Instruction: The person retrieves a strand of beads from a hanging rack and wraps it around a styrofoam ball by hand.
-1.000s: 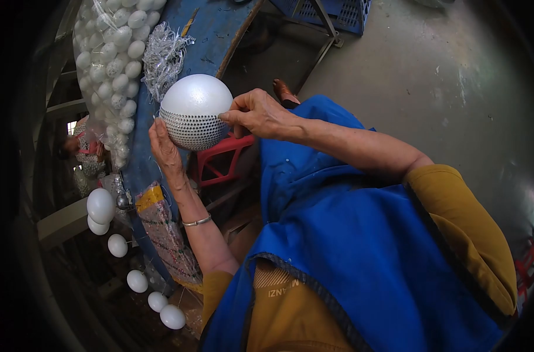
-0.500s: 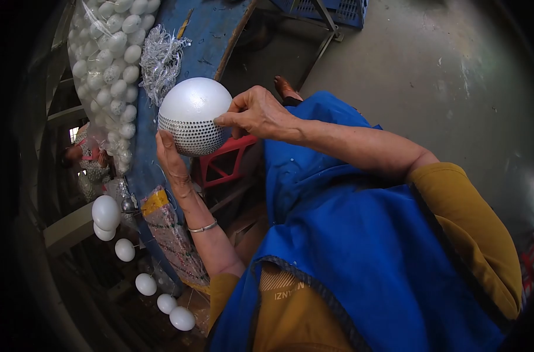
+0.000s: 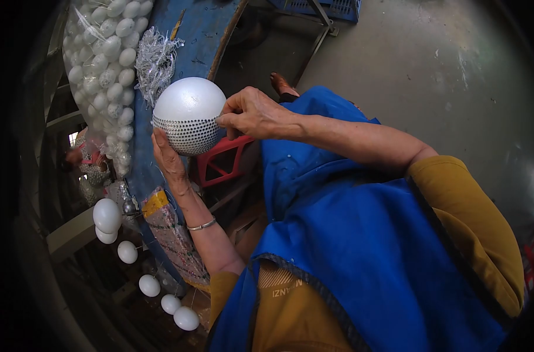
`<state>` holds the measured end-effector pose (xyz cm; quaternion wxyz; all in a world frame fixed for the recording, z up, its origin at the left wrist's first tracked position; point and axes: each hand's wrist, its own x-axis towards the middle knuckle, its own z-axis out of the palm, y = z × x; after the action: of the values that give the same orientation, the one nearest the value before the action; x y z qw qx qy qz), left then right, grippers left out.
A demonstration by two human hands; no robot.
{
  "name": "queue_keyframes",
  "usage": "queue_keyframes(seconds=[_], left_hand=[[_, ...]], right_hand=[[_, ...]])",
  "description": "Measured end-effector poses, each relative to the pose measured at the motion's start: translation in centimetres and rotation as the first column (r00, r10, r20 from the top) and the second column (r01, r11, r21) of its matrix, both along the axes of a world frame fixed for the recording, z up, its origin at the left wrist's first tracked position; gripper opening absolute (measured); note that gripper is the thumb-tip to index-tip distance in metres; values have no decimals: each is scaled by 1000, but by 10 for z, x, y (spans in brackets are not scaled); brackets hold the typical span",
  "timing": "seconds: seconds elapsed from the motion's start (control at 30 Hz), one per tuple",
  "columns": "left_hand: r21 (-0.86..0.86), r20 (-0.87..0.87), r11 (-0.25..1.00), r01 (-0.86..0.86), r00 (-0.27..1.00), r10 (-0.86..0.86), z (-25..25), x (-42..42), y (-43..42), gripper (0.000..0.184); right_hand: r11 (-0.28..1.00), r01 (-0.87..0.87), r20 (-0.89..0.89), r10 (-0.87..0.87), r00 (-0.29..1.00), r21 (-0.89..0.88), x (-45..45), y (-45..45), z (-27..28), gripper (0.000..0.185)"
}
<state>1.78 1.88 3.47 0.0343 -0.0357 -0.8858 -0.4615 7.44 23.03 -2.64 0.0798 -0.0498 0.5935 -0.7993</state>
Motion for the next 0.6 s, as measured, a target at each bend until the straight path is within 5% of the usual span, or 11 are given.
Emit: queue_keyframes(seconds=[0.6], left_hand=[[-95,-68,995,-37,997,31,0,-3,-1,62]], right_hand=[[998,40,113,-34,993,-48,-10,0,-4,26]])
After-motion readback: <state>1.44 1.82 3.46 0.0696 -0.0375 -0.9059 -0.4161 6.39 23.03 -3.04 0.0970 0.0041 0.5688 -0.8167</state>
